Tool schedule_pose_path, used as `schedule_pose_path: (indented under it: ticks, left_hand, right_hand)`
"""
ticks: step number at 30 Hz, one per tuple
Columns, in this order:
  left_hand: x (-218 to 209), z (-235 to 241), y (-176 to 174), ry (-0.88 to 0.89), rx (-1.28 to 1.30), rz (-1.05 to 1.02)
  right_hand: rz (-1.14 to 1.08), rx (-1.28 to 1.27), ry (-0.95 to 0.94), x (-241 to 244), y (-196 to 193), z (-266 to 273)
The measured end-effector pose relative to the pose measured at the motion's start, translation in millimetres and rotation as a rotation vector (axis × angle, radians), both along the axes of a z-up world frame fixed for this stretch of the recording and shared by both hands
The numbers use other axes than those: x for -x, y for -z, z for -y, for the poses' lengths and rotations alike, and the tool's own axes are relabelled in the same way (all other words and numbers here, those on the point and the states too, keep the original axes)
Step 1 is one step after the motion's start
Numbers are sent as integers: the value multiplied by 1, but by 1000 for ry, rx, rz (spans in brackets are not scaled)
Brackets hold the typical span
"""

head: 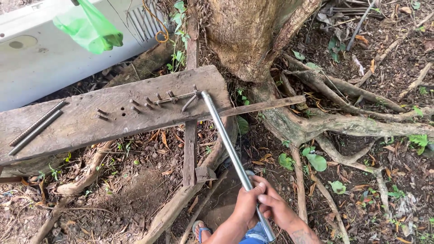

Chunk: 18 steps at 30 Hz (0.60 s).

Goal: Bend rebar rods into specific shapes using a metal pipe as a lever on a wooden jig.

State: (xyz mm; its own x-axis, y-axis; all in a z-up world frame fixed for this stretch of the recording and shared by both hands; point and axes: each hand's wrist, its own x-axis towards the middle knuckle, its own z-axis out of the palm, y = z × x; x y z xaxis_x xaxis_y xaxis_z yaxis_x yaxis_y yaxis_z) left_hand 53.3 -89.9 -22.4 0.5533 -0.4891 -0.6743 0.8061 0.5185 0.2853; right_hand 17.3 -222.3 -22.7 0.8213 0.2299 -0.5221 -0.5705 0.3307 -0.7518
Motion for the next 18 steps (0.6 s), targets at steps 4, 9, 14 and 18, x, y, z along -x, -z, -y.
schedule_pose_path:
  ticks: [4, 9, 14, 18]
  left_hand:
    - [-5, -5, -7, 69, -61, -34]
    - [-5, -18, -11, 85, 59, -93]
    - [-2, -39, 1, 152, 34, -65]
    - [-7, -115, 36, 382, -154, -27]
  right_hand:
    - [-149, 247, -106, -50, -3, -14]
    - [76, 102, -192, -139, -24, -43]
    - [47, 39, -32, -146, 11, -86]
    - [-120, 15, 260, -131, -11, -134]
